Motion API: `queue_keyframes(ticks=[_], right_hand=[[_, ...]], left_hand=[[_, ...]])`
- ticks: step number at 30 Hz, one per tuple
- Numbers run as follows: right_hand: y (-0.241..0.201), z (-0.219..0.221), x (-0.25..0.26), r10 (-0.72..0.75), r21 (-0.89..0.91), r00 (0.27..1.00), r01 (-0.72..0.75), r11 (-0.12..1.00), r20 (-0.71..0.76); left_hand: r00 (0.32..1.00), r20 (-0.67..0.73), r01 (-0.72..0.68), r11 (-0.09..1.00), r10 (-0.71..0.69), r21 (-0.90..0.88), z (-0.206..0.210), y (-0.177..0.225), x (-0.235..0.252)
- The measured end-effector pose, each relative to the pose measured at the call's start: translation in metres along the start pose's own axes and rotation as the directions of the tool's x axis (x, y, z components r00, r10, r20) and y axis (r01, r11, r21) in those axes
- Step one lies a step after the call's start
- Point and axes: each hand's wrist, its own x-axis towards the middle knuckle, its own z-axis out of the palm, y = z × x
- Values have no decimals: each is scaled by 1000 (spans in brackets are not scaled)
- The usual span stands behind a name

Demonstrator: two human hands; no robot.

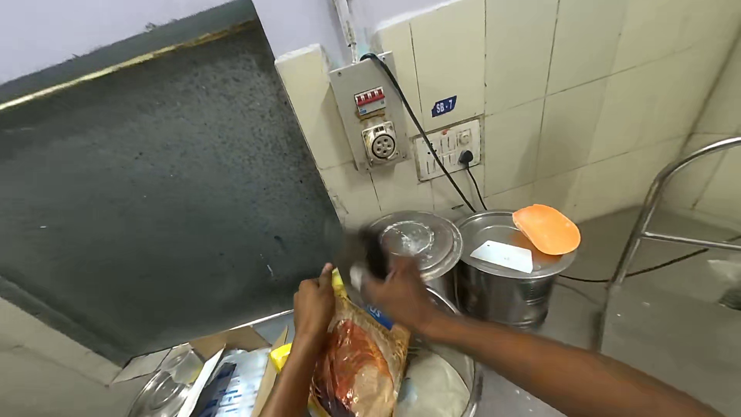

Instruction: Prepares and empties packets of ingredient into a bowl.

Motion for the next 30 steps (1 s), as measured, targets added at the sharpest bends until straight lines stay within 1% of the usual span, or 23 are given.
queue_keyframes(ticks=[1, 2, 3, 4, 5, 6, 9, 12, 16, 17, 18, 19, 20, 21, 22, 23, 24, 25, 26, 27, 28, 29, 30], right_hand=[[13, -2, -20, 185, -133, 953, -156, 979, 239], [23, -5, -30, 315, -254, 872, -230, 939, 374], [25, -8, -32, 400, -341, 798, -260, 903, 451], [25, -10, -32, 455, -405, 741, -267, 874, 494], [26, -13, -33, 484, -442, 708, -265, 857, 514], [28, -18, -32, 493, -457, 698, -260, 851, 520], [34, -31, -31, 509, -420, 723, -325, 847, 467], [42, -38, -43, 497, -296, 797, -411, 862, 343], [53, -46, -61, 410, -157, 895, -386, 909, 174], [56, -47, -66, 365, -125, 922, -350, 928, 129], [60, -48, -71, 295, -117, 951, -283, 952, 98], [64, -51, -74, 217, -149, 968, -198, 969, 122], [67, -56, -73, 171, -199, 958, -125, 972, 231], [66, -62, -67, 164, -244, 910, -73, 967, 380], [66, -67, -62, 134, -250, 883, -19, 968, 451], [67, -70, -62, 43, -212, 909, 51, 976, 414], [69, -71, -62, -65, -161, 951, 118, 980, 303], [70, -71, -61, -133, -124, 974, 157, 980, 184], [71, -72, -62, -124, -122, 985, 138, 983, 119], [69, -75, -64, -23, -177, 987, 51, 983, 156], [63, -83, -62, 149, -234, 948, -83, 969, 281], [62, -87, -59, 244, -264, 914, -160, 951, 325], [65, -87, -58, 221, -259, 939, -152, 954, 264]], left_hand=[[1000, -10, -10, 999, 10, -35, 0, -2, 1], [1000, -12, -7, 998, 6, -56, 3, -4, 3], [1000, -3, 13, 998, -14, -65, 6, -6, 6], [999, 13, 42, 998, -42, -54, 11, -9, 8], [997, 35, 68, 997, -67, -31, 18, -12, 9], [995, 48, 84, 996, -83, -7, 22, -11, 11], [992, 79, 94, 994, -97, 49, 27, -3, 15], [992, 82, 82, 989, -92, 123, 27, -1, 13], [995, 72, 59, 988, -70, 145, 28, 0, 11], [996, 64, 55, 988, -65, 143, 29, 0, 10], [997, 54, 50, 988, -59, 147, 29, 1, 9], [997, 50, 47, 986, -56, 159, 29, 2, 9], [997, 50, 48, 984, -57, 171, 30, 3, 8], [997, 50, 50, 982, -60, 182, 31, 3, 9], [997, 52, 50, 981, -60, 189, 32, 3, 8], [997, 53, 48, 980, -59, 192, 33, 3, 7], [997, 51, 44, 980, -55, 193, 33, 3, 7], [997, 48, 44, 981, -54, 190, 32, 3, 7], [997, 47, 46, 981, -56, 190, 31, 3, 6], [997, 51, 48, 979, -59, 197, 31, 4, 6], [996, 59, 53, 978, -66, 203, 32, 4, 6], [996, 63, 56, 976, -70, 208, 33, 5, 6], [996, 62, 51, 976, -66, 214, 33, 6, 6]])
